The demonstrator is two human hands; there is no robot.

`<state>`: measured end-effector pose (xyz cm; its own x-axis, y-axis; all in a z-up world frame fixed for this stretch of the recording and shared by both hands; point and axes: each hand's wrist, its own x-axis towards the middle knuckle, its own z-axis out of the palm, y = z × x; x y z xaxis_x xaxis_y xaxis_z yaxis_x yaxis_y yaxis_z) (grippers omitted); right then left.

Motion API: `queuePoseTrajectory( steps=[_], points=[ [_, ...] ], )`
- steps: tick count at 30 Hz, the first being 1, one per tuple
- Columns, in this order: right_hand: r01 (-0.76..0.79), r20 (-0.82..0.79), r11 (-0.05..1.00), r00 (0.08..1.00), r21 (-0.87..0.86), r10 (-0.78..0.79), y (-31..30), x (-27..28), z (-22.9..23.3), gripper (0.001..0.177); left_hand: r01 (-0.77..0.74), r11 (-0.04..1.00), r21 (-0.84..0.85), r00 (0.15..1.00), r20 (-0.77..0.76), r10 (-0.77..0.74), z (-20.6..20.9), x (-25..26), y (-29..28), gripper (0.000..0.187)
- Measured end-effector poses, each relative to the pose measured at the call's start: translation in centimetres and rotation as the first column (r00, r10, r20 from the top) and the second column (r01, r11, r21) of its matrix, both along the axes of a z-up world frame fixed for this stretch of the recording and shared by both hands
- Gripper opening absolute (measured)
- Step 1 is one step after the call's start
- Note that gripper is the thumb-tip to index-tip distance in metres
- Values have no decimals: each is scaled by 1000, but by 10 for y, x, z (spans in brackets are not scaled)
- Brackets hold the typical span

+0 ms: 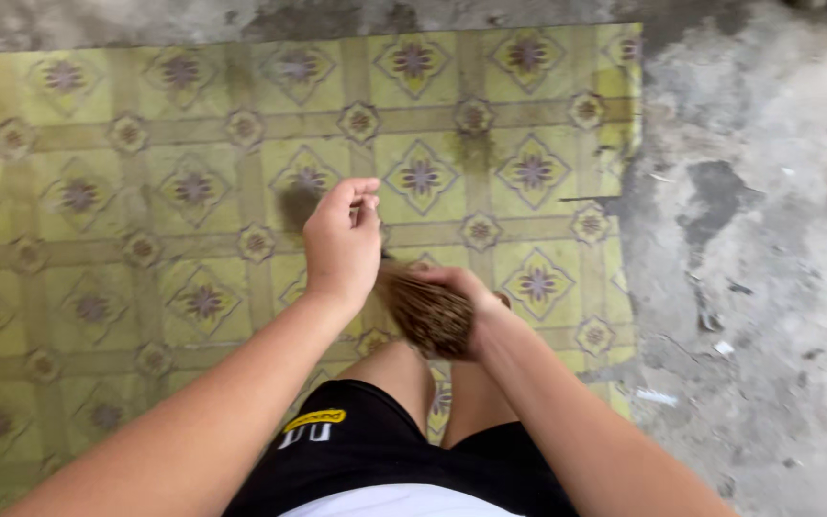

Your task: The person sweeps a cluttered concrete floor and a patterned mat using a small hand broom and dustpan. They gather debris into the dustpan, then continue sweeping the mat and surrounding floor area. A cat walks through the scene as the person sweeps around it.

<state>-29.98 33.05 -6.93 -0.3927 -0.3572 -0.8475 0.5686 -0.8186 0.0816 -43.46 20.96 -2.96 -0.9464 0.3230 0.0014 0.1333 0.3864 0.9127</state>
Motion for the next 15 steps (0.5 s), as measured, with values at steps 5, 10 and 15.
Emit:
queuePoseTrajectory(
  steps=[5, 10, 15],
  points=[
    [-293, 44, 942, 956, 165, 289, -45, -70, -66, 31, -92, 971, -221, 992, 62, 108, -1, -7, -29, 26],
    [324, 297, 910, 870, 259, -394, 115, 31, -116, 23, -91, 981, -174, 994, 46, 100, 1, 5, -49, 32],
    [586, 201, 642, 642, 494, -740, 231, 159, -68, 48, -90, 958, -272, 984, 125, 128, 4, 17, -30, 31]
  ],
)
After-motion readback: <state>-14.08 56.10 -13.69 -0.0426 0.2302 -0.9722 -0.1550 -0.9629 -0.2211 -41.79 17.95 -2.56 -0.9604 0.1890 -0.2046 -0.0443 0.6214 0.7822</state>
